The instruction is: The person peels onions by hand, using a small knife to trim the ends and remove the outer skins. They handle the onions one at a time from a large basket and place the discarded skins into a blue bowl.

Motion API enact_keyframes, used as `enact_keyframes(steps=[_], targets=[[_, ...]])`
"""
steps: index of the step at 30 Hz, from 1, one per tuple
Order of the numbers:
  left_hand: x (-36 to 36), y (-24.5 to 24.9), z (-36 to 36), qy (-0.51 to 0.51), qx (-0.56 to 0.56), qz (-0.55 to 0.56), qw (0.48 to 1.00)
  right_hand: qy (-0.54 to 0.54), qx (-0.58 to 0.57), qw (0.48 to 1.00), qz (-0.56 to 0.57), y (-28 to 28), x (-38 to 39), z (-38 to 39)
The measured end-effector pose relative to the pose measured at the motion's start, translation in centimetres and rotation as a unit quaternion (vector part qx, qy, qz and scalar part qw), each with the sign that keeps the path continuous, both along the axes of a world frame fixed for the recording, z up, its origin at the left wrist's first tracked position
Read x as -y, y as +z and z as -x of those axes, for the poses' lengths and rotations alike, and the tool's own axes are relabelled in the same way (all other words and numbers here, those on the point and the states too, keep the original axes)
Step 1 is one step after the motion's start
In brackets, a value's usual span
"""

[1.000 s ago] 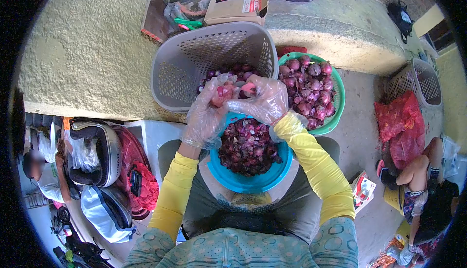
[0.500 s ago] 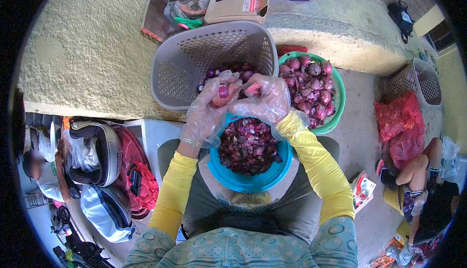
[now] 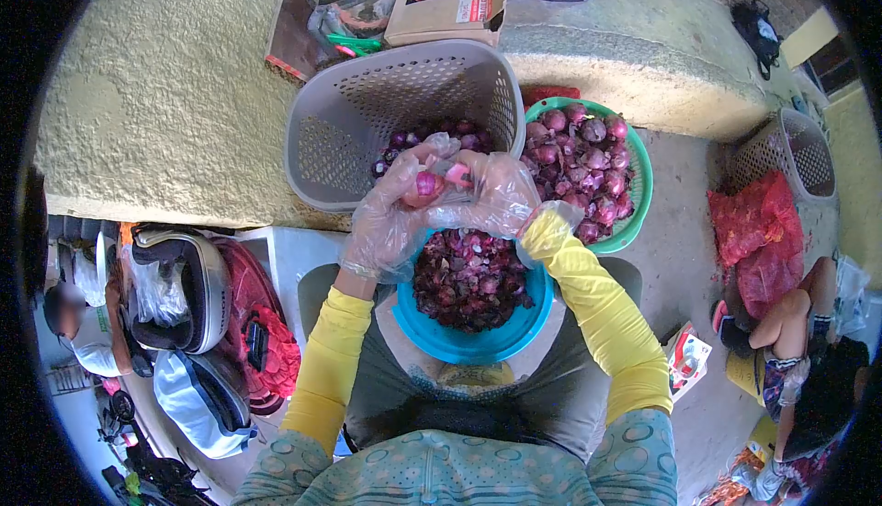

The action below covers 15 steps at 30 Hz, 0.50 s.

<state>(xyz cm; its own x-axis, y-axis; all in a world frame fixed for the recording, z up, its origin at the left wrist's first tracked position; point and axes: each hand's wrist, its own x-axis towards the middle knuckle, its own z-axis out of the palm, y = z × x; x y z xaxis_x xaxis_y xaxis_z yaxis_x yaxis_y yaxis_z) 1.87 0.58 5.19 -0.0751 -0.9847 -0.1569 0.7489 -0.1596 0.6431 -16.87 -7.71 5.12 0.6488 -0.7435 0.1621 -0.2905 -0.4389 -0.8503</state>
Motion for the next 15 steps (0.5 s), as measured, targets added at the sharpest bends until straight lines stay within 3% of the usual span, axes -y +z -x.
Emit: enact_keyframes(steps=[2,5,15], targets=[[0.1,0.2,0.2,0.015,-0.043,-0.005,0.999,0.026,0.009,1.0,-0.004,0.2,0.0,0.0],[0.1,-0.2,-0.2,0.005,-0.075,-0.002,0.997,0.02,-0.026,0.996,0.083,0.7,-0.1,-0.1],[0.0,-0.9,-0.1,0.004,-0.069,-0.022,0.997,-0.028,-0.032,0.988,0.151,0.5,-0.3,-0.3]])
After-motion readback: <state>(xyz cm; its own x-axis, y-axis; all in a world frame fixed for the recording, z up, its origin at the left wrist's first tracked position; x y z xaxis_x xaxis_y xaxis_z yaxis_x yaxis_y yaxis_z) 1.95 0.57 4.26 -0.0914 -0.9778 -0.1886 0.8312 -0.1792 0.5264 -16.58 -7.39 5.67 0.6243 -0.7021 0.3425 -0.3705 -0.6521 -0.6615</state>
